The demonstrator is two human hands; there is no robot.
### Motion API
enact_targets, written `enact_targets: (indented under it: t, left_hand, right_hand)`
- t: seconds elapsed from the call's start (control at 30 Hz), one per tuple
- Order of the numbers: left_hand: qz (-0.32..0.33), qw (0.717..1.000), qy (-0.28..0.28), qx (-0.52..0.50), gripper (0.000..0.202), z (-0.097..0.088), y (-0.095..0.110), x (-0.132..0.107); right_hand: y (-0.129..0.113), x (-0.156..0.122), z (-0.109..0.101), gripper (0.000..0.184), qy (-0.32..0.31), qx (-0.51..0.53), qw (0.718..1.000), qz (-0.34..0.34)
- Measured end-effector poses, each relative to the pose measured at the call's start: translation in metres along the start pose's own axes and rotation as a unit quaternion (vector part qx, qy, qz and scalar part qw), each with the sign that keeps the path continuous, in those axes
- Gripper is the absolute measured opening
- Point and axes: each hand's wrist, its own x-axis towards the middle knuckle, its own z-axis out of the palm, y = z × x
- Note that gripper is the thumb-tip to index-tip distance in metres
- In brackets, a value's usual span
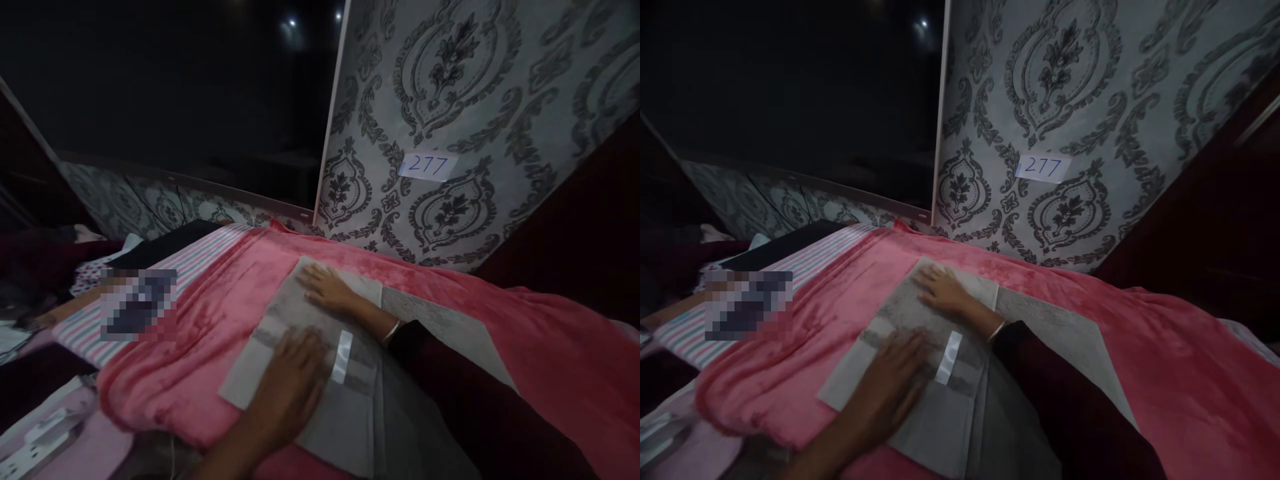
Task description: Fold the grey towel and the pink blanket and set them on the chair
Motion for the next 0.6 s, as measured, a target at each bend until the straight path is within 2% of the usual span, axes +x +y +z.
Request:
enact_targets:
  t: [0.07, 0.17, 0.4, 0.6]
  left_hand:
    - [-0.024, 0.999, 0.003, 0.037, 0.058, -0.003, -0.02, -0.007]
    - [-0.053, 0.996, -0.006, 0.078, 0.064, 0.002, -0.039, -0.016]
    - [-0.073, 0.993, -0.019, 0.093, 0.071, 0.013, -0.038, -0.022]
    - [-0.076, 0.993, -0.035, 0.081, 0.068, 0.009, -0.042, -0.019]
  right_hand:
    - [-0.011, 0.005, 0.006, 0.067, -0.019, 0.015, 0.999, -0.04]
    - [-0.007, 0.021, 0.012, 0.067, -0.033, 0.016, 0.999, -0.034]
    - [0.028, 0.057, 0.011, 0.065, -0.035, 0.026, 0.998, 0.04]
    - [0.028, 0.058, -0.003, 0.063, -0.03, 0.017, 0.991, 0.129]
